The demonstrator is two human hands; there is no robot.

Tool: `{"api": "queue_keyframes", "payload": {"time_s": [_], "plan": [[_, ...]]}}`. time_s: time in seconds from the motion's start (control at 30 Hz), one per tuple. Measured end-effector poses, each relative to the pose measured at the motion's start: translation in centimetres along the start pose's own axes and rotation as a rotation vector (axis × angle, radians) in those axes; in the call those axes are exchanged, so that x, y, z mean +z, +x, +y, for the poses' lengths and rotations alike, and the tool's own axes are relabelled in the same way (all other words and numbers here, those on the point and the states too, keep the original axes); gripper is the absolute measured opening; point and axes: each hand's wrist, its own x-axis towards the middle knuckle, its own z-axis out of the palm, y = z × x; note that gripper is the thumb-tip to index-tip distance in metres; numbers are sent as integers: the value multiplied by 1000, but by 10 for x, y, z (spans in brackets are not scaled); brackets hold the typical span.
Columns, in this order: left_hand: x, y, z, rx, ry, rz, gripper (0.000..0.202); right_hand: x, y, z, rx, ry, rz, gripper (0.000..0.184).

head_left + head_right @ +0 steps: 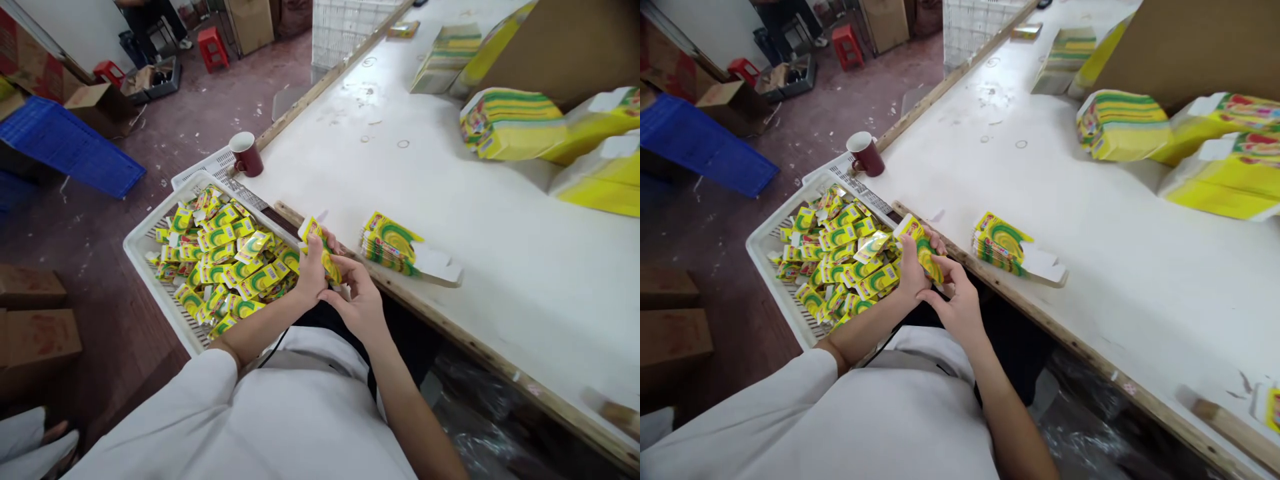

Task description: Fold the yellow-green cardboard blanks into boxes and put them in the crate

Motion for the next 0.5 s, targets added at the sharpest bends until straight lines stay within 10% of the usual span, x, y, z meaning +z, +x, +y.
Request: {"api": "queue_keyframes", "payload": {"time_s": [0.33,0.5], "plan": [[-44,6,14,20,414,-284,40,-47,2,6,-192,-286,248,15],[-51,15,62,231,805,-608,100,-59,2,-8,-539,-836,241,32]]}}
